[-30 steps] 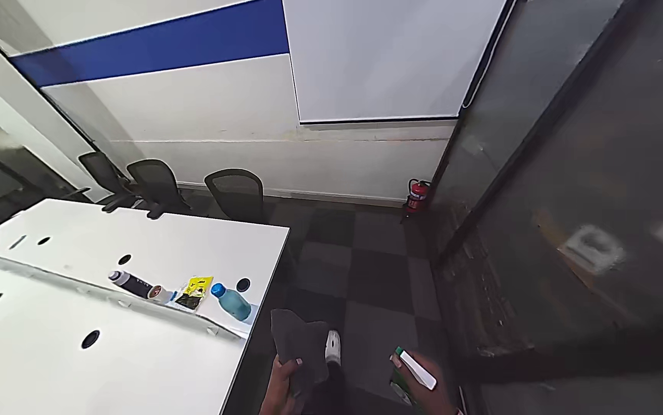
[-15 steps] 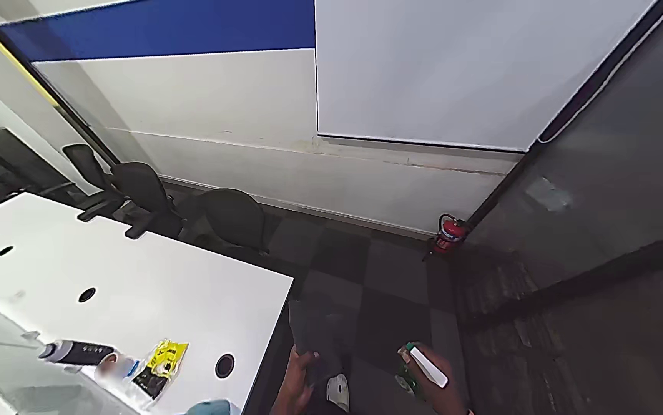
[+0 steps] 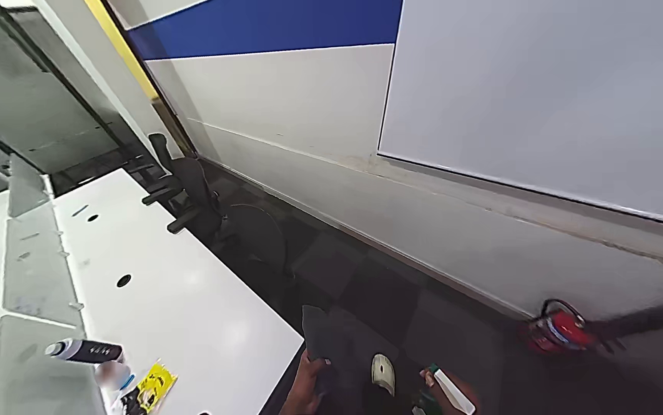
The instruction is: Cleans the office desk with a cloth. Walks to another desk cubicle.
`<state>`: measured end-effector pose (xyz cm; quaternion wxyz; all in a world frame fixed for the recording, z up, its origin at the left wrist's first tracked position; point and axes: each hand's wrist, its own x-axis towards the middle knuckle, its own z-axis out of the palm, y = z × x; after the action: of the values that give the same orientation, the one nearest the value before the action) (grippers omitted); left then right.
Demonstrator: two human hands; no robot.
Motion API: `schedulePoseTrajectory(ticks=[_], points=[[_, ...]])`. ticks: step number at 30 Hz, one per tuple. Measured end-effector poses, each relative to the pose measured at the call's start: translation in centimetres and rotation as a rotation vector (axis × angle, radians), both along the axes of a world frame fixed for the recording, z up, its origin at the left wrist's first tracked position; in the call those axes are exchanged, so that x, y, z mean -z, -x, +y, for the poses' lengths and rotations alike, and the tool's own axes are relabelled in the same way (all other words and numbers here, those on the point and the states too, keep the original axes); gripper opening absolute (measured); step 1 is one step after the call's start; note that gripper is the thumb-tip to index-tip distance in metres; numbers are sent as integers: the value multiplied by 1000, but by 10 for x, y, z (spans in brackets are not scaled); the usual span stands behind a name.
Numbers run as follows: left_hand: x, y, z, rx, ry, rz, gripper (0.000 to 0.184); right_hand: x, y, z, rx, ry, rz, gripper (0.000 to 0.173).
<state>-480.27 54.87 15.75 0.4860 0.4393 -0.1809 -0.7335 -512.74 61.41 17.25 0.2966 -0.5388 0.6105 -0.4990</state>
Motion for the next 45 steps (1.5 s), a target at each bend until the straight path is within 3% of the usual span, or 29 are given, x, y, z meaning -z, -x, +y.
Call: schedulePoseTrajectory(ticks=[8, 14, 23, 29, 33, 40, 45], points=[[-44, 66, -135, -259, 51, -5, 51, -20, 56, -217, -466, -49, 35, 21], [-34, 73, -223, -437, 79, 41, 50, -19, 46, -370, -644, 95, -4, 17], [-5, 24, -411, -550, 40, 62, 46, -20, -29, -598, -755, 141, 47, 19], [-24, -28, -547, -533, 77, 97, 47, -39, -86, -737, -778, 172, 82, 18], [-44, -61, -598, -609, 59, 70, 48, -47, -133, -812, -832, 142, 68, 20], [-27, -104, -660, -835, -4, -2, 48, -36, -229, -944, -1037, 131, 67, 21], [-14, -139, -738, -947, 11, -21, 45, -14, -293, -1050, -1156, 90, -54, 20]])
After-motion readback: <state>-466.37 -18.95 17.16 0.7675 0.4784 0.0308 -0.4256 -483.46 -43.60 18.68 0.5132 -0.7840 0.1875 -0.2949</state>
